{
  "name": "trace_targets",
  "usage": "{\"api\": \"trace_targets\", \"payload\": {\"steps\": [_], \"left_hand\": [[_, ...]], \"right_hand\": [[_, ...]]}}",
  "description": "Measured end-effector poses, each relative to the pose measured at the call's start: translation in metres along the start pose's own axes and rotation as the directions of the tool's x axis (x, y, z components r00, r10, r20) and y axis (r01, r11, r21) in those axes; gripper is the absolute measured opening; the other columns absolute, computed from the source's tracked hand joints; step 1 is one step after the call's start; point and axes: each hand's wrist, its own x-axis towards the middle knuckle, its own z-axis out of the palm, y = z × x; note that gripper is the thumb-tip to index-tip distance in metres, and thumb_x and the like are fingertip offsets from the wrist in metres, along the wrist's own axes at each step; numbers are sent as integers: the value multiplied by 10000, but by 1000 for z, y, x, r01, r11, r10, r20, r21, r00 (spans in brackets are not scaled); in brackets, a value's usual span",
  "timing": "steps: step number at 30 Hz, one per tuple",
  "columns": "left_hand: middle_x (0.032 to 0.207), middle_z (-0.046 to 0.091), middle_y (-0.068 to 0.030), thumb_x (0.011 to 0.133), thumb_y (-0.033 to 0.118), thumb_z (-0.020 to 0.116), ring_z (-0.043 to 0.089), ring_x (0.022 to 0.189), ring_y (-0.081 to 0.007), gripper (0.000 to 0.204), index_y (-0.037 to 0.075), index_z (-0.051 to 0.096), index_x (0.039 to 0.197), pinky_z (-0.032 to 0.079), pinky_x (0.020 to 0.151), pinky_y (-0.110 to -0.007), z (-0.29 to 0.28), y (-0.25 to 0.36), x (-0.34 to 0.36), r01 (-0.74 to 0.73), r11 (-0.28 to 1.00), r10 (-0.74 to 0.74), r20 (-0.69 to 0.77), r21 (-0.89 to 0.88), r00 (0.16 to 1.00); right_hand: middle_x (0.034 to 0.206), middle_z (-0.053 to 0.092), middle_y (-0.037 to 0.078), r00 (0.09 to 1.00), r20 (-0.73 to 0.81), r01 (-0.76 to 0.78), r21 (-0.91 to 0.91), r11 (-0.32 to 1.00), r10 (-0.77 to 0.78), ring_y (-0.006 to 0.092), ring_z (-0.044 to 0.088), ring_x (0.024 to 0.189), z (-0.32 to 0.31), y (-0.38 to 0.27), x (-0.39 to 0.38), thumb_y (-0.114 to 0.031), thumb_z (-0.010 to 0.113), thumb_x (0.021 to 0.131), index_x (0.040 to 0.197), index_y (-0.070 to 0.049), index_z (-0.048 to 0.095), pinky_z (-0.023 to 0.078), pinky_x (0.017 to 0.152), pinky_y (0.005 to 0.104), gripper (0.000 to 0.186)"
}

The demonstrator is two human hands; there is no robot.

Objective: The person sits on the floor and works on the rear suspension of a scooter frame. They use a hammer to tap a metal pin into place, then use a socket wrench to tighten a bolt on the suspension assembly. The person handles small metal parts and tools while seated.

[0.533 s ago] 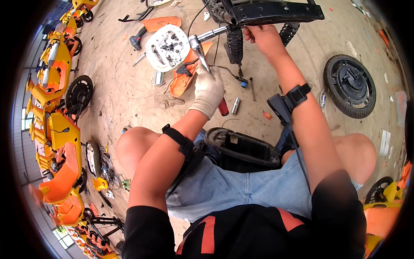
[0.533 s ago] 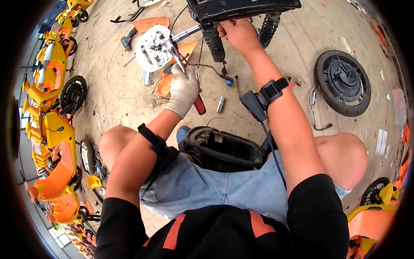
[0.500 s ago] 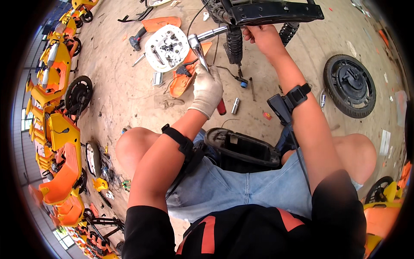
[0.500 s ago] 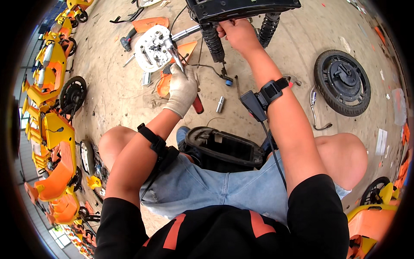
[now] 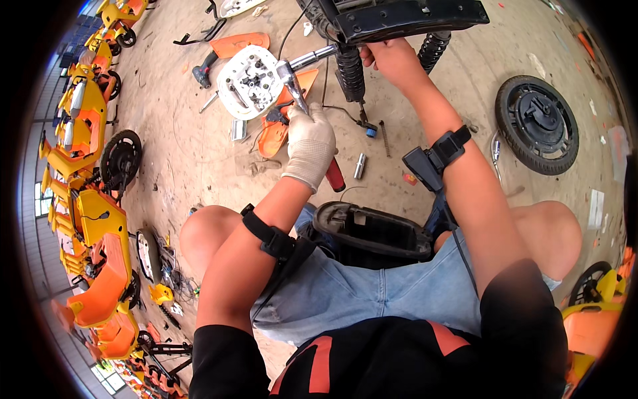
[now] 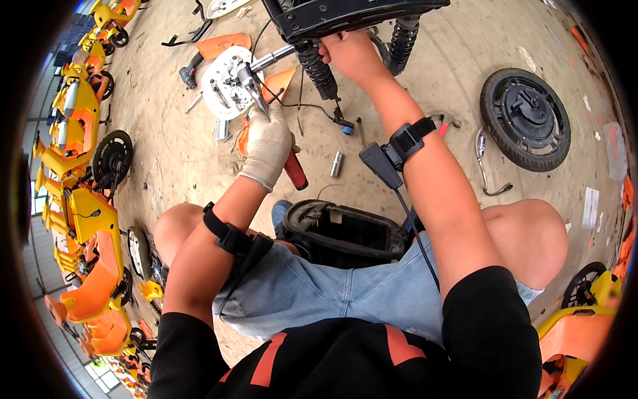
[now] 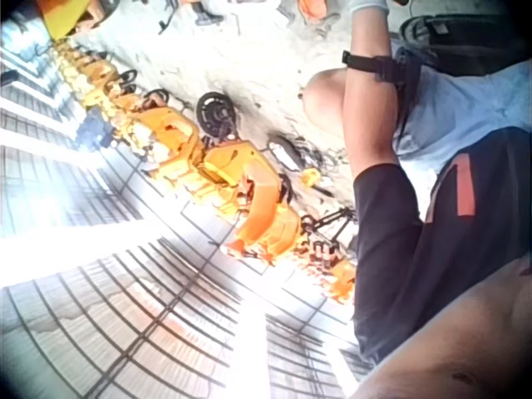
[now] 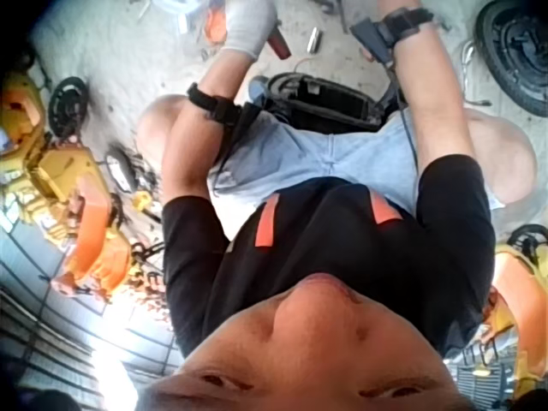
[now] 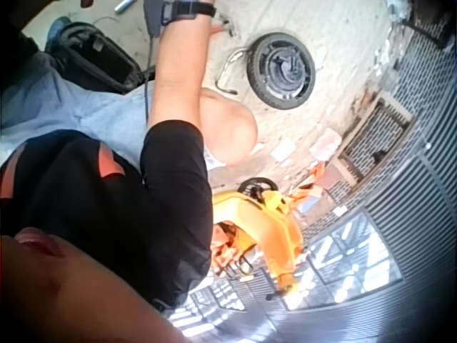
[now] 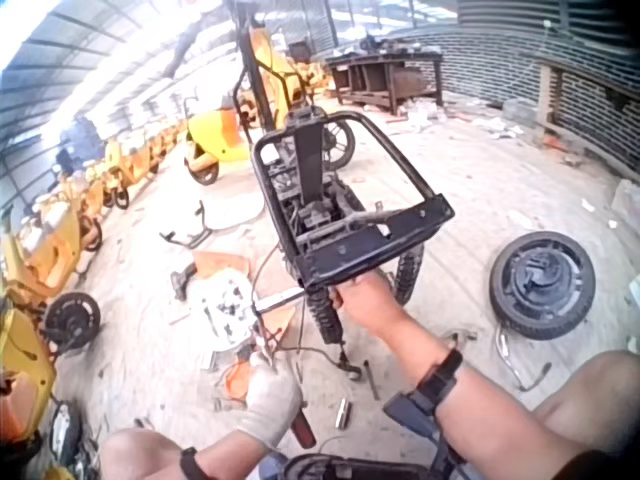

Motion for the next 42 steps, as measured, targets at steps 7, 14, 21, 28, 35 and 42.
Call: {"api": "trace_targets", "payload": {"steps": [7,14,21,28,35,42], "left_hand": [[730,564,-96,1018,342,498,621,561,-231,355,3,448,1109,544,518,-371,-11,5,-11,28,949,17,141,-313,990],[737,531,-67,1010,275,531,580,542,-196,244,36,479,1010,542,487,-366,-17,-5,-8,110,867,22,257,-487,966],[733,513,-57,1014,264,523,568,550,-192,236,34,471,1030,549,509,-370,-24,-7,-5,118,861,41,298,-494,954],[704,541,-91,997,259,510,584,526,-235,259,14,452,1054,538,507,-406,-18,-5,1,125,932,-28,275,-341,961],[740,585,-73,962,252,577,633,634,-233,185,69,565,986,504,572,-412,28,-67,53,-619,711,495,387,334,778],[791,642,-8,876,246,661,653,756,-177,117,165,732,830,445,668,-388,-20,0,-4,-651,-159,440,644,742,626]], "right_hand": [[774,656,11,999,-7,-53,-59,997,53,103,616,672,-1,-10,-5,-278,535,994,887,-31,650,483,616,268,292],[818,676,37,1000,-13,-24,-62,998,23,115,614,661,2,-5,-6,-288,534,996,985,-14,670,495,628,284,306],[837,684,53,998,-36,-58,-220,974,52,123,619,677,2,-4,-12,-318,554,981,1025,-1,669,506,652,298,339],[847,696,185,973,142,-59,-606,794,181,304,659,788,-34,-44,-30,-360,560,955,955,52,680,516,743,399,429],[705,662,142,947,-154,151,-564,812,-283,261,635,651,-23,-194,-36,-479,531,974,866,14,671,497,626,378,524],[908,712,185,993,99,114,-961,253,-70,386,657,940,22,-160,-11,-538,283,1008,857,-67,734,501,855,487,669]]}}
